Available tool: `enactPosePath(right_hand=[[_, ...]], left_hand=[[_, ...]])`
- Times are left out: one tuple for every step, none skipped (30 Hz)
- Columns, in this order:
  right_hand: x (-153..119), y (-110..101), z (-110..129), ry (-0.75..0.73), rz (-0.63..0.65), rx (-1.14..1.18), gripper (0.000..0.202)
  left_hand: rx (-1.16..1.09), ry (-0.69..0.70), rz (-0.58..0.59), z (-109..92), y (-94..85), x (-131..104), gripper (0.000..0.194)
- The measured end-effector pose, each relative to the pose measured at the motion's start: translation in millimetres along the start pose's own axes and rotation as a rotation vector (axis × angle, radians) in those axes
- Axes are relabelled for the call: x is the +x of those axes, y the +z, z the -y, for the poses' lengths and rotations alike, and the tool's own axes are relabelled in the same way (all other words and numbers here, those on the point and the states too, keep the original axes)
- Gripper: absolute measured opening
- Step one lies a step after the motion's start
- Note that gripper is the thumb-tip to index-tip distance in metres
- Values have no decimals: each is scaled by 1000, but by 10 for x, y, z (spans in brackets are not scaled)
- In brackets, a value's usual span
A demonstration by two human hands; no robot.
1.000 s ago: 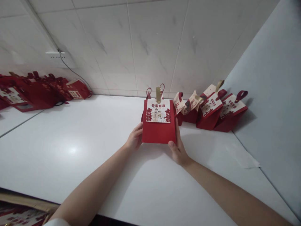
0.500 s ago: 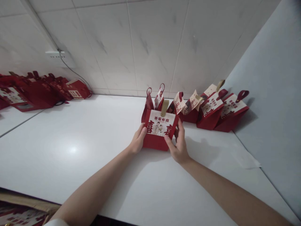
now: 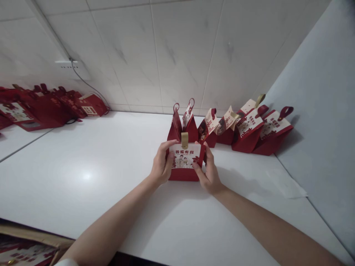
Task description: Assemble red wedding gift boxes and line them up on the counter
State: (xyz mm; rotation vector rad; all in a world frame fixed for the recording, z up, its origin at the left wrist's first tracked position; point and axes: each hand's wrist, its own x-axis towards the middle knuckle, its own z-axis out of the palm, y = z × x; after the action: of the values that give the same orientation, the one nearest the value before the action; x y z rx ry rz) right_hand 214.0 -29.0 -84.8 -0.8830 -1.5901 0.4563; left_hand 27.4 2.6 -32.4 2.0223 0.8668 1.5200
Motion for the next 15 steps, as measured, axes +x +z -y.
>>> enactPosePath(right_hand=[[2, -3, -1, -2, 0, -2, 71], [3, -6, -3, -4, 0, -7, 71], [5, -9, -4, -8, -2, -14, 70], [5, -10, -6, -13, -5, -24, 70], [5, -12, -8, -17, -10, -37, 70], [4, -13, -11, -19, -16, -49, 70], [2, -14, -13, -16, -20, -57, 70], [-1, -15, -14, -10, -21, -61, 70], [-3, -15, -14, -1, -19, -59, 69], [-6, -16, -12, 9, -15, -51, 68], [-6, -16, -7, 17, -12, -37, 67], [-4, -16, -1, 24, -10, -17, 67], [2, -17, 8, 31, -12, 5, 68], [13, -19, 17, 33, -20, 24, 68], [30, -23, 28, 25, -31, 33, 68]], left_hand=[[7, -1, 3, -5, 0, 1, 36], [8, -3, 8, -9, 0, 0, 36], [5, -8, 12, -12, 1, -2, 35], [1, -15, 15, -14, 2, -5, 35], [-4, -24, 17, -15, 3, -9, 34], [-6, -29, 18, -16, 3, -12, 33], [-6, -31, 19, -16, 3, -16, 33], [-3, -29, 20, -15, 3, -18, 32], [2, -25, 22, -14, 2, -20, 32], [8, -19, 21, -11, 2, -21, 31], [15, -13, 19, -6, 2, -20, 31], [23, -9, 16, -1, 2, -19, 30], [33, 0, 16, 7, 2, -15, 30], [43, 17, 16, 16, 2, -11, 30], [54, 39, 20, 26, 2, -5, 31]])
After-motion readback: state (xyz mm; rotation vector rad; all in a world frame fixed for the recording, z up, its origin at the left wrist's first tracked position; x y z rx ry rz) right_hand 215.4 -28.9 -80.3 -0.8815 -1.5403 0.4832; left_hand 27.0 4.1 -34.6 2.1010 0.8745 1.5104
